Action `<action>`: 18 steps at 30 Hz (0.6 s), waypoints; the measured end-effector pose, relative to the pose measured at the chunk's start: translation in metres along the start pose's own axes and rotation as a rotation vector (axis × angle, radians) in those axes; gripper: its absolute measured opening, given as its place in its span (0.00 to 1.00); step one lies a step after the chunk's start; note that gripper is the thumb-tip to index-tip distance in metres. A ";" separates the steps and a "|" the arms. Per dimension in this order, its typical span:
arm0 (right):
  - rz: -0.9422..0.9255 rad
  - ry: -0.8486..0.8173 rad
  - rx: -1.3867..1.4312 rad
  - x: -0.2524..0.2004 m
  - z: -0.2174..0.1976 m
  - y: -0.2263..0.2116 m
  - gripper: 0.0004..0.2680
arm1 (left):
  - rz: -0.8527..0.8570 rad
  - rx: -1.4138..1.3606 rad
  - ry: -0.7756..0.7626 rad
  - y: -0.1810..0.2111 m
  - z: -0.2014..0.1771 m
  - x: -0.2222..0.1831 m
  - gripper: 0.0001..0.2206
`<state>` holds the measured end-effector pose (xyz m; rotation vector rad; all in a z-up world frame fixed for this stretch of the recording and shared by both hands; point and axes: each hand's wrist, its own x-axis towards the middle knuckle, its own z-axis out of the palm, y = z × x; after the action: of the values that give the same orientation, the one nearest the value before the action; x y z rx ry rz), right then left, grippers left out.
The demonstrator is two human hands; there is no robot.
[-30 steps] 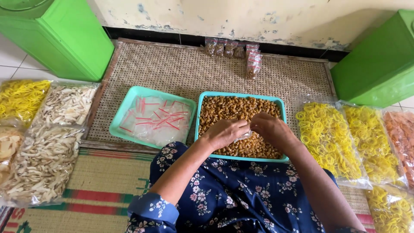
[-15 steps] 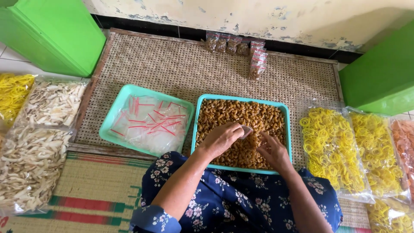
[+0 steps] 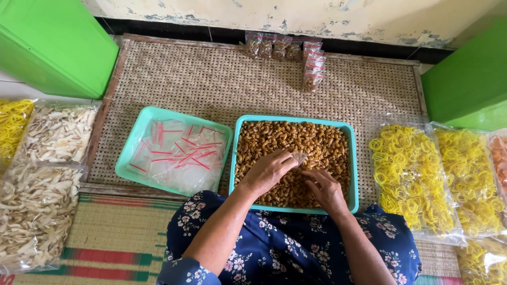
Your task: The person sits on a mat and packs small brown snack items from a large tray into small clear plastic bags. They fill each bag by hand, seal it, and place the finished package on the floor beside them.
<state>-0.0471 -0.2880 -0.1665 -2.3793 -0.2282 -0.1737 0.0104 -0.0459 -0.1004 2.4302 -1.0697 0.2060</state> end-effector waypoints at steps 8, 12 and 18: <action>-0.011 0.027 -0.039 -0.003 -0.010 -0.008 0.09 | 0.019 -0.067 0.026 0.010 -0.018 0.001 0.06; -0.048 0.077 0.046 0.000 -0.017 -0.019 0.07 | 0.031 -0.056 0.060 0.010 -0.015 -0.001 0.05; -0.124 0.158 0.013 0.021 -0.047 -0.055 0.06 | 0.057 0.063 0.069 0.008 -0.005 -0.003 0.06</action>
<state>-0.0412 -0.2783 -0.0926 -2.3261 -0.3003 -0.4153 0.0026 -0.0460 -0.0940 2.4311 -1.1190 0.3451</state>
